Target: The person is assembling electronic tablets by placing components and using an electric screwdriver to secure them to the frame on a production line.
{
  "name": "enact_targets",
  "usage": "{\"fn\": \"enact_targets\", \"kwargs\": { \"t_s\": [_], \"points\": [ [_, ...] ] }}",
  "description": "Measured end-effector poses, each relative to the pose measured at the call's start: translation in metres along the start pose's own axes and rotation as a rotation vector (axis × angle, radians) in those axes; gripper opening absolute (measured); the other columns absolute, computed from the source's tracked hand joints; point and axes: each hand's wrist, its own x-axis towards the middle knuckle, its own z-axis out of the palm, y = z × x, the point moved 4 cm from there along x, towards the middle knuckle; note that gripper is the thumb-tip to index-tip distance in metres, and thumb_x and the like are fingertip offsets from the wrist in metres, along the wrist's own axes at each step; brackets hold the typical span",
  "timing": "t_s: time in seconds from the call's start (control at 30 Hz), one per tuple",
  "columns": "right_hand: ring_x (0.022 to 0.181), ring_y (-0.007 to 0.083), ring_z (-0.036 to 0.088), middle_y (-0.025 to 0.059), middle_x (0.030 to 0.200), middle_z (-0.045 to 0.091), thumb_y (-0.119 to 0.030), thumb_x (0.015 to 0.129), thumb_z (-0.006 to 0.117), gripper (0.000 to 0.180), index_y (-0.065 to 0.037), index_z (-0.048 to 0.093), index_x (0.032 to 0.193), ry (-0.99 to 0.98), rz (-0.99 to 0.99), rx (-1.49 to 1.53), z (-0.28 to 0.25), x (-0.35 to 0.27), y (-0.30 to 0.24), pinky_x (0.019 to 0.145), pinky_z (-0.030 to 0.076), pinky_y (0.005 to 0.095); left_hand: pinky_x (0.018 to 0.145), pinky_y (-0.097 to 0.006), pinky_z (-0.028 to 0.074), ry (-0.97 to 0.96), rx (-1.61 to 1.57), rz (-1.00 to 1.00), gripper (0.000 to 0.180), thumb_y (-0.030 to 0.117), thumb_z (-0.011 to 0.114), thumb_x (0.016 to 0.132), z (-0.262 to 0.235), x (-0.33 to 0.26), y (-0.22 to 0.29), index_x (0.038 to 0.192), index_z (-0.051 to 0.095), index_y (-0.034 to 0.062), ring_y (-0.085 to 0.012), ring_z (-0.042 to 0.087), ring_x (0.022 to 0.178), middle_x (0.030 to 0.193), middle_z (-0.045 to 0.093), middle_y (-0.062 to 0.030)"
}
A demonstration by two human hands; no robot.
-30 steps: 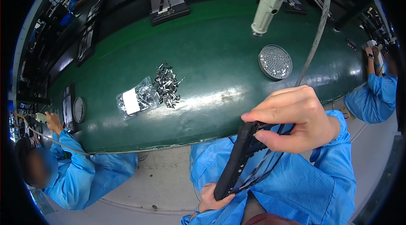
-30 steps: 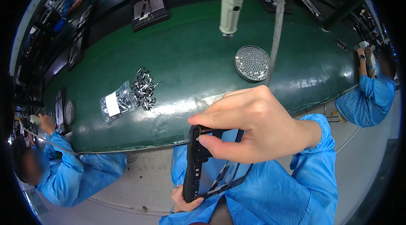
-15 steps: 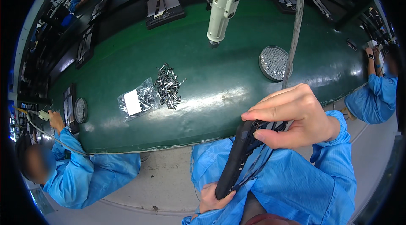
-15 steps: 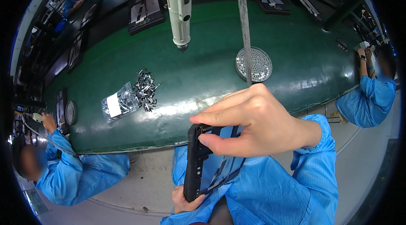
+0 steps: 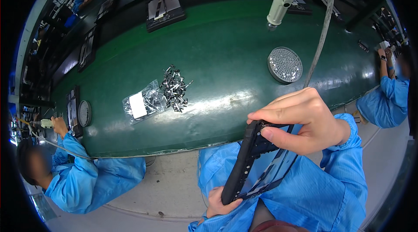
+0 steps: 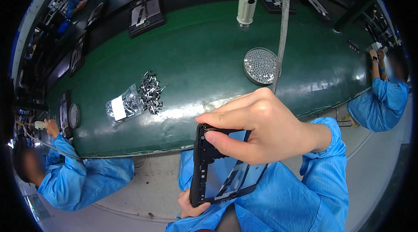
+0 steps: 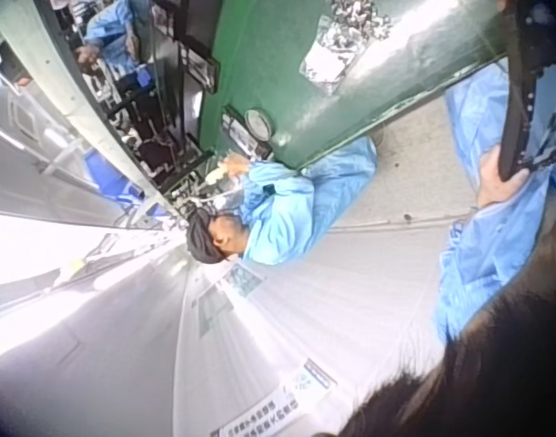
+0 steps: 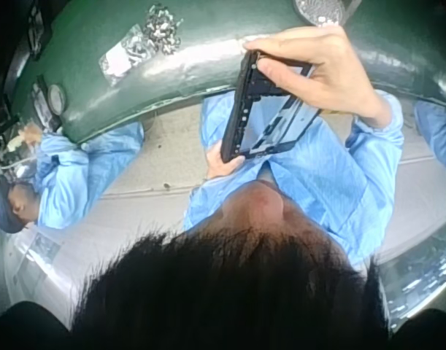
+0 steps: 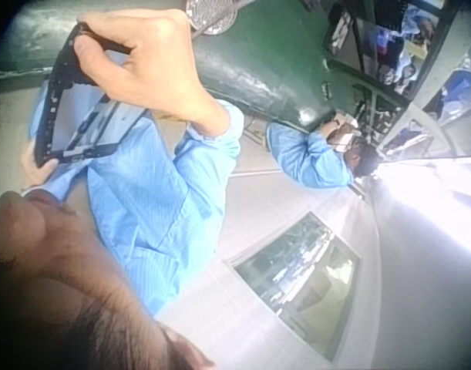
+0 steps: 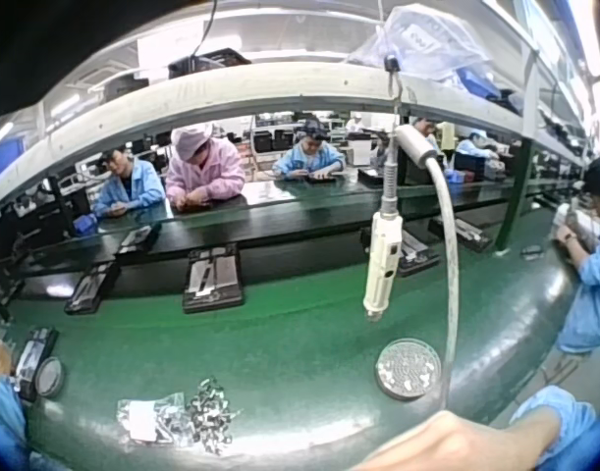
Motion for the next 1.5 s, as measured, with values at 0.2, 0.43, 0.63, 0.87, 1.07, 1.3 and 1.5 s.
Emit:
{"fn": "enact_targets", "kwargs": {
  "t_s": [0.2,0.43,0.63,0.87,1.07,1.3,1.5],
  "points": [
    [0.069,0.0250,0.069,0.0186,0.081,0.068,-0.002,0.074,0.067,0.025,0.008,0.066,0.097,0.010,0.002,0.013,0.000,-0.001,0.002,0.061,0.056,0.0279,0.047,-0.028,0.042,-0.001,0.003,0.010,0.037,0.019,0.082,0.064,0.000,-0.001,-0.003,0.084,0.063,-0.0055,-0.0189,0.057,0.049,0.061,0.059,-0.0090],
    [0.067,0.0227,0.069,0.0177,0.081,0.069,-0.002,0.070,0.068,0.026,0.007,0.068,0.094,0.025,0.004,0.010,-0.002,-0.001,0.002,0.058,0.054,0.0264,0.047,-0.028,0.041,0.000,0.047,0.039,0.036,0.019,0.082,0.064,0.001,0.000,-0.002,0.084,0.063,-0.0049,-0.0197,0.056,0.048,0.061,0.059,-0.0090],
    [0.065,0.0208,0.068,0.0166,0.081,0.069,-0.001,0.069,0.068,0.026,0.006,0.068,0.094,0.001,0.020,0.024,-0.003,0.000,0.005,0.056,0.053,0.0248,0.047,-0.029,0.042,0.019,0.082,0.037,0.036,0.018,0.082,0.064,0.001,0.002,0.001,0.083,0.062,-0.0047,-0.0205,0.058,0.049,0.062,0.060,-0.0100],
    [0.065,0.0202,0.069,0.0159,0.084,0.070,-0.003,0.072,0.070,0.024,0.004,0.069,0.095,-0.029,0.016,0.006,-0.006,0.001,0.003,0.054,0.052,0.0242,0.049,-0.029,0.045,0.039,0.183,0.056,0.035,0.017,0.082,0.063,0.001,0.004,0.011,0.081,0.062,-0.0048,-0.0215,0.060,0.050,0.062,0.061,-0.0110],
    [0.066,0.0205,0.069,0.0164,0.085,0.070,-0.003,0.071,0.070,0.025,0.004,0.069,0.095,-0.065,0.033,0.004,-0.006,0.003,0.007,0.054,0.052,0.0241,0.049,-0.030,0.046,0.038,0.207,0.021,0.034,0.016,0.082,0.063,0.000,0.004,0.014,0.080,0.061,-0.0044,-0.0231,0.061,0.050,0.061,0.061,-0.0115],
    [0.066,0.0204,0.069,0.0170,0.085,0.069,-0.003,0.071,0.070,0.025,0.004,0.069,0.095,-0.047,0.005,0.004,-0.005,0.003,0.009,0.054,0.052,0.0240,0.049,-0.031,0.045,0.050,0.235,0.025,0.034,0.016,0.082,0.064,0.000,0.003,0.017,0.080,0.060,-0.0045,-0.0238,0.061,0.051,0.061,0.061,-0.0121],
    [0.067,0.0214,0.069,0.0174,0.084,0.069,-0.002,0.071,0.068,0.025,0.005,0.069,0.094,-0.047,0.028,0.005,-0.005,0.002,0.010,0.056,0.053,0.0243,0.048,-0.031,0.045,0.046,0.233,0.021,0.034,0.016,0.082,0.064,0.001,0.005,0.019,0.080,0.060,-0.0044,-0.0236,0.060,0.049,0.060,0.060,-0.0117]
  ]
}}
